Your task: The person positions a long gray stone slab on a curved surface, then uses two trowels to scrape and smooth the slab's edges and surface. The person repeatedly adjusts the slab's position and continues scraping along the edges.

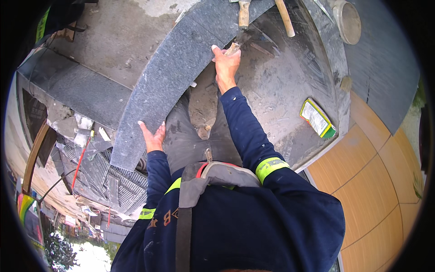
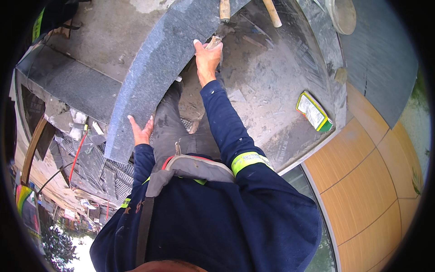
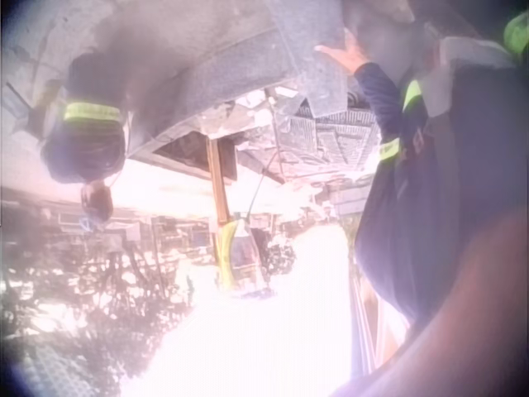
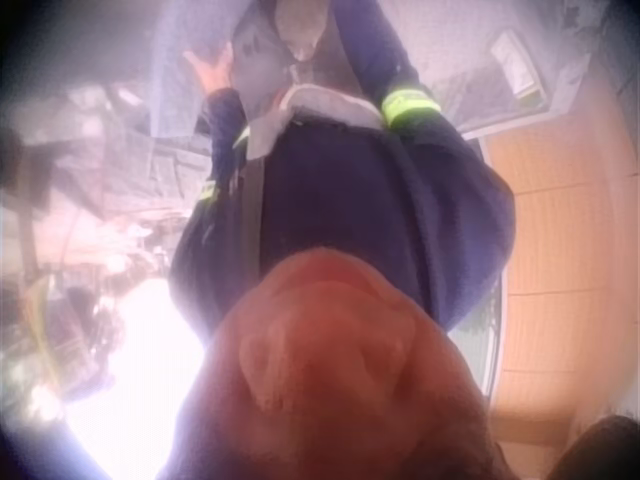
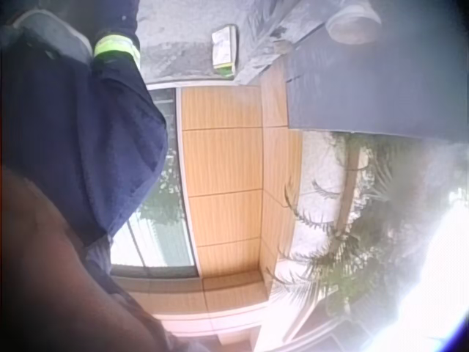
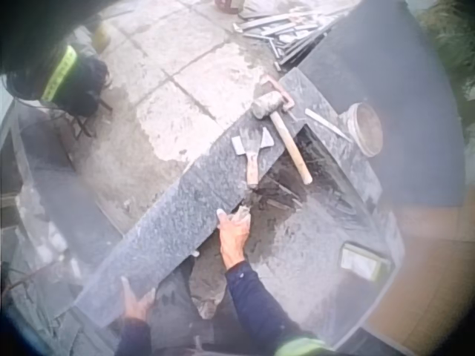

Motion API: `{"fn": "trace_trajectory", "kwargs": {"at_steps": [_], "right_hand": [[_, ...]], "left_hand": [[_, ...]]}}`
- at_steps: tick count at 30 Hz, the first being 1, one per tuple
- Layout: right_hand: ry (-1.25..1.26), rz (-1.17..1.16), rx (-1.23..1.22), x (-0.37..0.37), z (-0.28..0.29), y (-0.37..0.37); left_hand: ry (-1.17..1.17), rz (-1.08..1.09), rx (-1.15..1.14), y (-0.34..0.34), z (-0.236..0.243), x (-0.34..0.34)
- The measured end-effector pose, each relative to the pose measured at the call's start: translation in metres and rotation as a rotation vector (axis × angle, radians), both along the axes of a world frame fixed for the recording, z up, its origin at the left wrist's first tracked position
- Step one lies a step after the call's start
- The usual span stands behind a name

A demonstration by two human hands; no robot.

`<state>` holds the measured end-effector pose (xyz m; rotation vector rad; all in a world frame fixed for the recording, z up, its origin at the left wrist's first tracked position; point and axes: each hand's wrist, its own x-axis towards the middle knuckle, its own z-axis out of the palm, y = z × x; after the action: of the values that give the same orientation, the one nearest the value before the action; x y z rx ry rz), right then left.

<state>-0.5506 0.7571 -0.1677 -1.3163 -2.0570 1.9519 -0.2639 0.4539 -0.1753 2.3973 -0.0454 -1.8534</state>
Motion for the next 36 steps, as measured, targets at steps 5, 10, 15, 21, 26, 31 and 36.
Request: {"fn": "trace_trajectory", "kwargs": {"at_steps": [5,10,15,21,26,31,36], "right_hand": [[-0.009,-0.008,-0.048,-0.003,0.005,0.002],[-0.013,-0.026,-0.062,-0.004,0.004,0.003],[-0.023,-0.017,-0.036,-0.005,0.005,0.001],[-0.038,0.076,0.045,-0.003,-0.002,0.014],[-0.109,0.407,0.582,-0.023,0.057,0.042],[-0.113,0.82,0.746,-0.064,0.097,0.089],[0.155,1.25,0.932,-0.109,0.129,0.07]], "left_hand": [[-0.008,0.029,-0.01,0.004,0.002,-0.005],[0.128,-0.016,0.017,0.009,0.01,-0.01],[0.006,0.086,0.034,0.006,0.011,-0.018],[0.041,0.036,0.031,0.009,0.005,-0.023],[0.02,0.07,0.028,0.006,0.005,-0.016],[0.044,0.04,0.024,0.017,0.011,-0.027],[0.088,-0.028,-0.002,0.015,0.008,-0.02]]}}
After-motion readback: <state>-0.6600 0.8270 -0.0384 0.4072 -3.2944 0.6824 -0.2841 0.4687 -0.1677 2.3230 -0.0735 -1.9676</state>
